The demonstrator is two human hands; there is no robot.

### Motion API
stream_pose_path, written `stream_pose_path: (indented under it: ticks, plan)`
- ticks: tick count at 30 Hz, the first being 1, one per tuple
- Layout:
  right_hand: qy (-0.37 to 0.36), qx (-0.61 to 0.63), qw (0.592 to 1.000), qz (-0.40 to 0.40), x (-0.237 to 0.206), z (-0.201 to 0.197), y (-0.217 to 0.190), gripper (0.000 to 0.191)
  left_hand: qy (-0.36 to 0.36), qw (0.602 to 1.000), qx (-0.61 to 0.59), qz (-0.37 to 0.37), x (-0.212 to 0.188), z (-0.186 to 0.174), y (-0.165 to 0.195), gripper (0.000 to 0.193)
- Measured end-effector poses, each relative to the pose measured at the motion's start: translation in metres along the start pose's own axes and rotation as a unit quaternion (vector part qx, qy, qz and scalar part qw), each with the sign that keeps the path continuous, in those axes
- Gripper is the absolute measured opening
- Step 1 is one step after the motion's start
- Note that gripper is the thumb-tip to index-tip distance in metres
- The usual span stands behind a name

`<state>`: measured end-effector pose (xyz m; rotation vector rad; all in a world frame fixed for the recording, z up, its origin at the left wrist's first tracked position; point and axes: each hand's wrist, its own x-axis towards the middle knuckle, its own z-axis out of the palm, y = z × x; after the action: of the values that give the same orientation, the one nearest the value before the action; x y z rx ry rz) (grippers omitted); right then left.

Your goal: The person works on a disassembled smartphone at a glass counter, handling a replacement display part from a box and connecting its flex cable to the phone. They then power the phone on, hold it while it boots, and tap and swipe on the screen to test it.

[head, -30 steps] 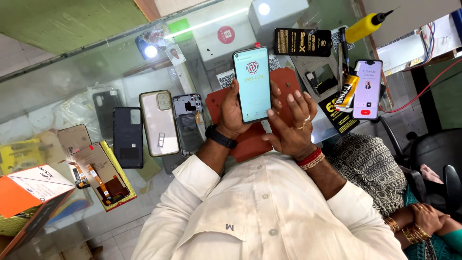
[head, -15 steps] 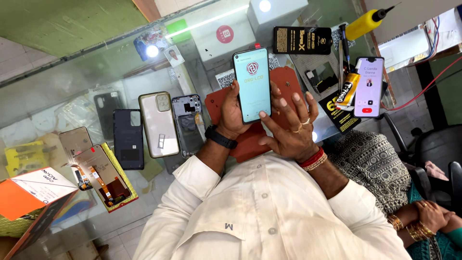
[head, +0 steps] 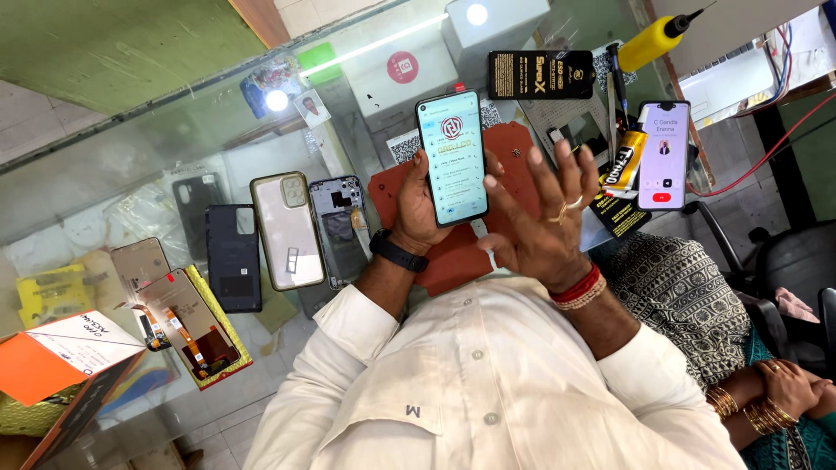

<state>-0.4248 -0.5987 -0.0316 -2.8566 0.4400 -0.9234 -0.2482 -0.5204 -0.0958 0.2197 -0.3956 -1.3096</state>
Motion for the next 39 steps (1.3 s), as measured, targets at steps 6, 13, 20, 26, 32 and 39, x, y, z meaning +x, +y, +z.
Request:
stream_pose_path:
  ticks: [6,13,20,26,32,39]
  plan:
    - [-0.032,-0.02,0.999,0.001,0.027,-0.013,-0.001,0.069,0.027,0.999,-0.032,-0.03,0.001,0.002,0.002,0.07]
    - [-0.008,0.012,1.0,-0.018,0.01,-0.007,-0.004,0.061,-0.017,0.999,-0.036,0.011,0.002,-0.001,0.001,0.076]
    - [-0.011,0.004,0.999,-0.036,-0.004,0.002,-0.005,0.061,-0.008,0.999,-0.044,-0.016,0.001,-0.004,0.0,0.081]
    - [0.008,-0.017,0.998,-0.059,-0.003,-0.001,-0.007,0.058,-0.004,1.0,-0.027,-0.005,0.002,0.0,0.002,0.08]
    - [0.019,-0.013,0.999,-0.041,0.002,-0.003,-0.008,0.061,-0.02,0.999,-0.036,-0.018,0.003,0.004,0.004,0.08]
    - [-0.012,-0.013,1.0,-0.014,0.004,0.001,-0.011,0.067,-0.009,0.999,-0.028,-0.015,0.002,0.003,0.002,0.077]
